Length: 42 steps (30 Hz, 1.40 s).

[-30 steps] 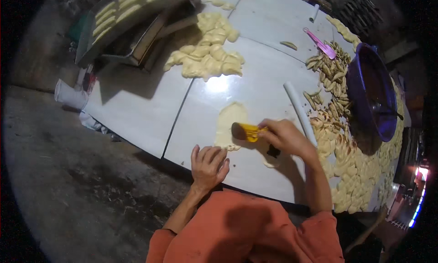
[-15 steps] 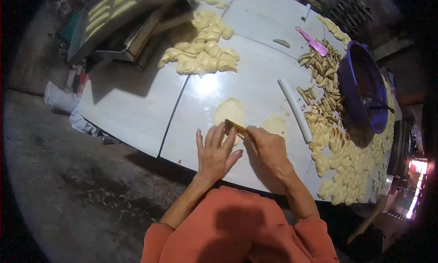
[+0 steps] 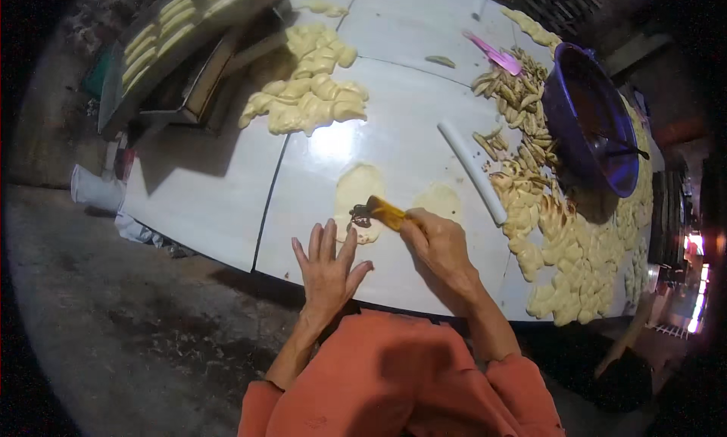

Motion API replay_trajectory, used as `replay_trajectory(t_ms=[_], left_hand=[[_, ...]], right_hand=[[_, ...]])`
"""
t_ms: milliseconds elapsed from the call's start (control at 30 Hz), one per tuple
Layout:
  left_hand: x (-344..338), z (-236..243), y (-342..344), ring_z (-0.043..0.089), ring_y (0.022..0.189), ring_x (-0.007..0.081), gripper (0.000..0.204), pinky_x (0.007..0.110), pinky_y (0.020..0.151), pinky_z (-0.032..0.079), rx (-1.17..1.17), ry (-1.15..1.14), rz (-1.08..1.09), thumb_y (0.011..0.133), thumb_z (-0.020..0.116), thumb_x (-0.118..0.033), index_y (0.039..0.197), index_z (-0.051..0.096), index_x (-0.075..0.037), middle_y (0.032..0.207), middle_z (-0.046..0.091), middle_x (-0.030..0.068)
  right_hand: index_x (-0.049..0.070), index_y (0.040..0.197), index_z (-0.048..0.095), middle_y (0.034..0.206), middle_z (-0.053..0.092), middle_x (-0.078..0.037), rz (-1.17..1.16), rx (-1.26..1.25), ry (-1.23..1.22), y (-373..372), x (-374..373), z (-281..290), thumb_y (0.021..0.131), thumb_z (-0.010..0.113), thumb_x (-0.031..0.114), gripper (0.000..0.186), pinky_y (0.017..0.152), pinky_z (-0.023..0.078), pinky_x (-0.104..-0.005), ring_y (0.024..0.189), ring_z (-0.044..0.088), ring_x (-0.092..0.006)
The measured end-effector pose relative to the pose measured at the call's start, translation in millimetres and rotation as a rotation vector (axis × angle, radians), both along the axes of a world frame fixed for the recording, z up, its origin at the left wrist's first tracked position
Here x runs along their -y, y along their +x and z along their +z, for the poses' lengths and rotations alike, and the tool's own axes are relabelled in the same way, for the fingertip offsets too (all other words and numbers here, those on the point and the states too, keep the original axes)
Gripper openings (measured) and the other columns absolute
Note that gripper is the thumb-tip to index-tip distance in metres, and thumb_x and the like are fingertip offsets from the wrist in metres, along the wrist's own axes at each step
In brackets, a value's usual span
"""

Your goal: The person prepares filled dough pieces by flattening small balls of dough with a rolling pin, applying a dark chocolate or bean filling with a brush and spoon, rolling the dough over the filling into a cylinder, and placing the finished pieces onto a metal tray.

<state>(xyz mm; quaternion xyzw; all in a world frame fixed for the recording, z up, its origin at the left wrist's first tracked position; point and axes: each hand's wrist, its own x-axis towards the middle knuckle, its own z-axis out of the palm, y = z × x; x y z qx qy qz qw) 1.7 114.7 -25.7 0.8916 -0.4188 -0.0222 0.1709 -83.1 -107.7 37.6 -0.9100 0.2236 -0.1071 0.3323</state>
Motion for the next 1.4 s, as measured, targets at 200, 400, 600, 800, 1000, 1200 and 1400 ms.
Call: replay_trajectory(t_ms=[200,400,600,800,1000,1200,1400], left_hand=[[-5,-4,1,0.037,0.144,0.0479,0.06,0.079,0.112,0.021,0.001,-0.041,-0.018,0.089,0.077,-0.047,0.139,0.064,-0.016,0.153,0.045,0.0245],[-15,-15,-2,0.035,0.147,0.049,0.049,0.071,0.119,0.019,0.087,-0.082,0.003,0.091,0.074,-0.037,0.134,0.07,-0.015,0.154,0.046,0.0239],[-6,-11,-3,0.033,0.148,0.0482,0.049,0.068,0.122,0.017,0.025,-0.072,-0.044,0.093,0.069,-0.035,0.137,0.067,-0.013,0.155,0.045,0.0242],[-4,-7,-1,0.036,0.146,0.0484,0.045,0.067,0.121,0.018,0.066,-0.087,-0.029,0.092,0.068,-0.032,0.133,0.069,-0.013,0.153,0.048,0.0247],[-2,-5,0,0.038,0.145,0.0492,0.042,0.07,0.118,0.022,0.033,-0.079,-0.03,0.093,0.068,-0.033,0.13,0.073,-0.015,0.15,0.05,0.0247],[-9,-17,0,0.039,0.144,0.0478,0.04,0.069,0.12,0.021,0.082,-0.116,-0.042,0.09,0.071,-0.032,0.127,0.074,-0.016,0.15,0.051,0.0225],[-10,-10,-2,0.041,0.144,0.0461,0.042,0.07,0.119,0.023,0.052,-0.081,-0.02,0.087,0.073,-0.028,0.128,0.074,-0.017,0.148,0.052,0.0218]], right_hand=[[-0.003,0.126,0.064,0.085,0.068,-0.005,-0.356,0.089,1.02,-30,63,21,0.102,0.065,0.018,0.031,0.05,0.044,-0.0224,0.058,0.058,-0.0071],[0.0,0.126,0.067,0.094,0.068,-0.01,-0.691,0.517,-0.027,-98,202,74,0.099,0.067,0.015,0.031,0.066,0.055,-0.0384,0.074,0.068,-0.0223],[0.008,0.124,0.073,0.095,0.068,-0.018,-0.706,-0.471,-0.918,-143,254,91,0.094,0.057,0.009,0.033,0.075,0.059,-0.0467,0.089,0.073,-0.0351],[0.003,0.119,0.072,0.1,0.072,-0.022,-0.63,-0.101,-0.787,-172,238,131,0.094,0.059,0.01,0.029,0.078,0.057,-0.0485,0.084,0.073,-0.0368],[-0.004,0.116,0.069,0.084,0.072,-0.022,-0.928,-0.201,-0.013,-173,214,113,0.101,0.06,0.034,0.042,0.075,0.053,-0.0482,0.081,0.071,-0.04],[0.004,0.121,0.066,0.094,0.072,-0.019,-0.87,-0.362,-0.349,-180,172,-10,0.092,0.074,0.028,0.039,0.079,0.054,-0.0462,0.088,0.069,-0.0399],[0.006,0.115,0.07,0.108,0.073,-0.014,-0.716,-0.123,-0.452,-94,207,-1,0.092,0.073,0.026,0.031,0.083,0.055,-0.0454,0.097,0.071,-0.0348]])
